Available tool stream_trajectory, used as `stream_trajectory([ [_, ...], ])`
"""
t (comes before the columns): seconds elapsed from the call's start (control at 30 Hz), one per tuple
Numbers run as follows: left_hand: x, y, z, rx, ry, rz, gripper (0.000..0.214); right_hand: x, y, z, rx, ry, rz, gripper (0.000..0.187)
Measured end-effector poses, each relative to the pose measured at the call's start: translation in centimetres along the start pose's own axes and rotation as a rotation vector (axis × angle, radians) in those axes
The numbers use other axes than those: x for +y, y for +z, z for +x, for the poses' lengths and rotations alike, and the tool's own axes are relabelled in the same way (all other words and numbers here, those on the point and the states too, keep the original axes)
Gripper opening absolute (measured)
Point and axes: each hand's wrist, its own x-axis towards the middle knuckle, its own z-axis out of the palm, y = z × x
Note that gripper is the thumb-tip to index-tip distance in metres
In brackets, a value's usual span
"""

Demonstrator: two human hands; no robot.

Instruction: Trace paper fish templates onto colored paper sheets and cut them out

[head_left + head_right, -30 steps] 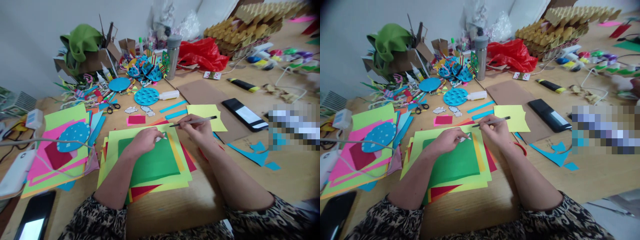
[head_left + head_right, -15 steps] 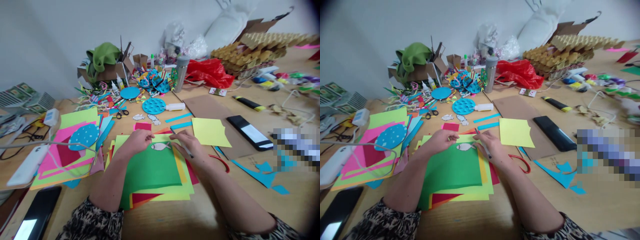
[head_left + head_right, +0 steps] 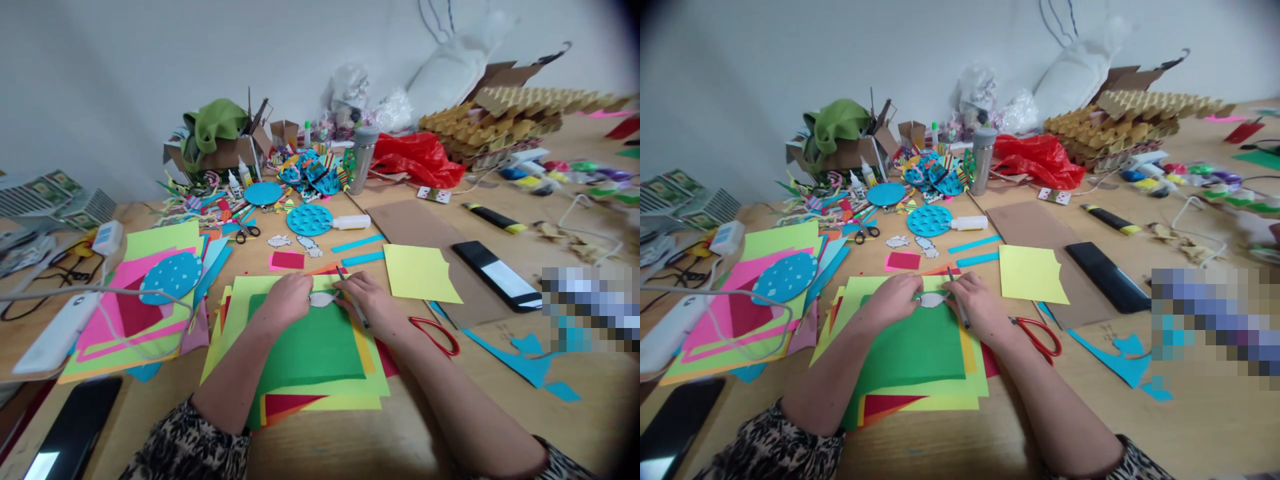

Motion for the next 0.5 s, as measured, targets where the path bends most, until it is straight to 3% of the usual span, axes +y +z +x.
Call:
stream_trajectory([
  [0.2,-0.10,0.23,0.11,-0.031,-0.016,0.029,0.011,-0.01,-0.01,-0.10,-0.040,0.003,-0.022,0.026],
  [0.5,-0.04,0.10,0.25,-0.050,-0.028,-0.012,0.015,0.18,0.44,-0.09,0.008,-0.010,-0.017,0.024],
])
